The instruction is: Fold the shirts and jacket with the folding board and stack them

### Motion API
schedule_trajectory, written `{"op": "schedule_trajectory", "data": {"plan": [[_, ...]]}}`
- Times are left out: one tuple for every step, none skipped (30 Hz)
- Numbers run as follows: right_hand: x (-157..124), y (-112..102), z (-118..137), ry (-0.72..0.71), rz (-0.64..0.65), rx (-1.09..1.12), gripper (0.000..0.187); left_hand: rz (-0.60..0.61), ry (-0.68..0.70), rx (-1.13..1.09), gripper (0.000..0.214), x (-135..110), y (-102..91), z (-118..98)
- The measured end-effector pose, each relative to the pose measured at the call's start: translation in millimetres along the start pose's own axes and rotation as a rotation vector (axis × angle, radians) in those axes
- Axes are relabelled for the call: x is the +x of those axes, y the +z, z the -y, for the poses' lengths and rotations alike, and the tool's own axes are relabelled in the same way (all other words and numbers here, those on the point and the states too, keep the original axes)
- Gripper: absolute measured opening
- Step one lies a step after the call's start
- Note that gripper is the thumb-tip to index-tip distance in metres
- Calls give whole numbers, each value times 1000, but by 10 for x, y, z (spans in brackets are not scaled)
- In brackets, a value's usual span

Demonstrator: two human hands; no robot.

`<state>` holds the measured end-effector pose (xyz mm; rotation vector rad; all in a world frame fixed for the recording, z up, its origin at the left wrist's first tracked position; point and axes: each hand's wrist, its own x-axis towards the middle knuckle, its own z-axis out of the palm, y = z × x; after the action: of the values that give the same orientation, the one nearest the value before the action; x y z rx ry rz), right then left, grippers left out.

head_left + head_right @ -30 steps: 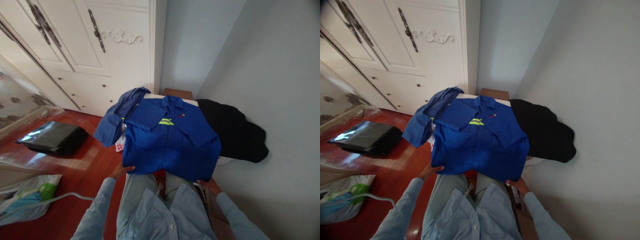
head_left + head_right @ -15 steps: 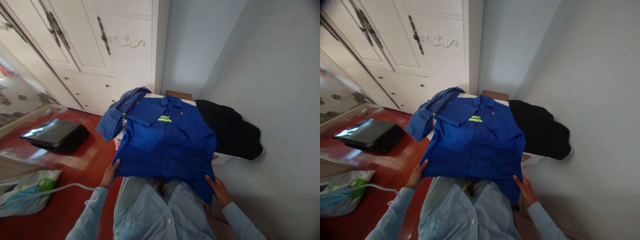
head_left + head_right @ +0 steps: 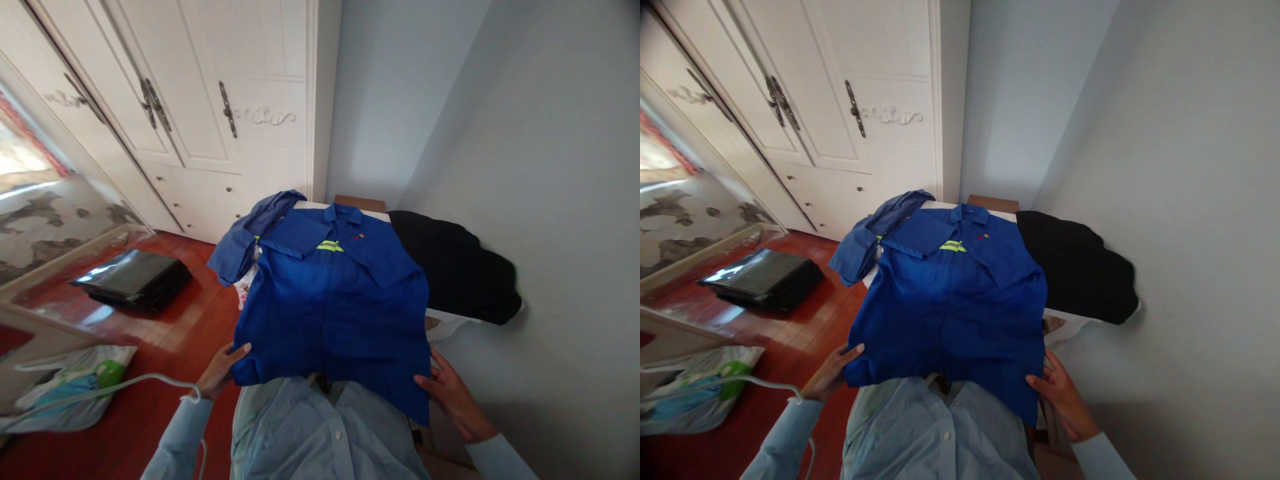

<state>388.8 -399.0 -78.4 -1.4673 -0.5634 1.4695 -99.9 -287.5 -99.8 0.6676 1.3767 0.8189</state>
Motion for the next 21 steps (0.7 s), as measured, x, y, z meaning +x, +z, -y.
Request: {"op": "schedule_trajectory", "data": {"plan": [[-17, 2, -1, 11, -20, 1, 139, 49, -1, -10, 47, -22, -1, 28], [-33, 3, 5, 9, -50, 5, 142, 89, -4, -37, 46, -39, 3, 52], [-44, 5, 20, -4, -81, 15, 141, 104, -7, -78, 46, -51, 16, 72], [-52, 5, 43, -23, -116, 34, 139, 81, -1, -123, 44, -58, 36, 85], [-53, 4, 70, -38, -152, 59, 135, 43, -2, -173, 42, -62, 64, 93], [-48, 0, 98, -46, -184, 87, 130, 0, -16, -224, 38, -64, 97, 96], [-35, -7, 121, -46, -215, 113, 124, -44, -53, -267, 34, -64, 134, 98], [-15, -18, 134, -35, -247, 132, 116, -78, -105, -302, 29, -64, 170, 98], [9, -31, 134, -17, -279, 141, 106, -105, -164, -331, 25, -64, 204, 101], [35, -46, 122, -4, -304, 138, 95, -125, -207, -357, 21, -67, 232, 108], [60, -60, 97, -1, -315, 127, 84, -138, -219, -380, 17, -72, 253, 120], [80, -73, 64, -9, -310, 114, 74, -141, -199, -399, 14, -80, 266, 138], [95, -82, 27, -28, -286, 103, 66, -135, -151, -413, 12, -90, 272, 160], [103, -88, -9, -49, -249, 93, 61, -131, -85, -419, 12, -101, 272, 187], [105, -90, -42, -69, -206, 85, 59, -129, -22, -415, 16, -114, 267, 218], [102, -89, -67, -84, -167, 78, 58, -123, 32, -403, 23, -125, 258, 249], [97, -87, -84, -92, -135, 70, 60, -117, 74, -379, 33, -136, 247, 280], [92, -84, -93, -98, -108, 54, 63, -112, 115, -340, 46, -146, 234, 309], [89, -84, -93, -104, -85, 25, 66, -108, 155, -283, 61, -155, 222, 335], [90, -89, -87, -110, -62, -23, 69, -101, 190, -213, 76, -165, 209, 357], [95, -101, -74, -116, -40, -92, 70, -98, 227, -140, 89, -176, 198, 374]]}}
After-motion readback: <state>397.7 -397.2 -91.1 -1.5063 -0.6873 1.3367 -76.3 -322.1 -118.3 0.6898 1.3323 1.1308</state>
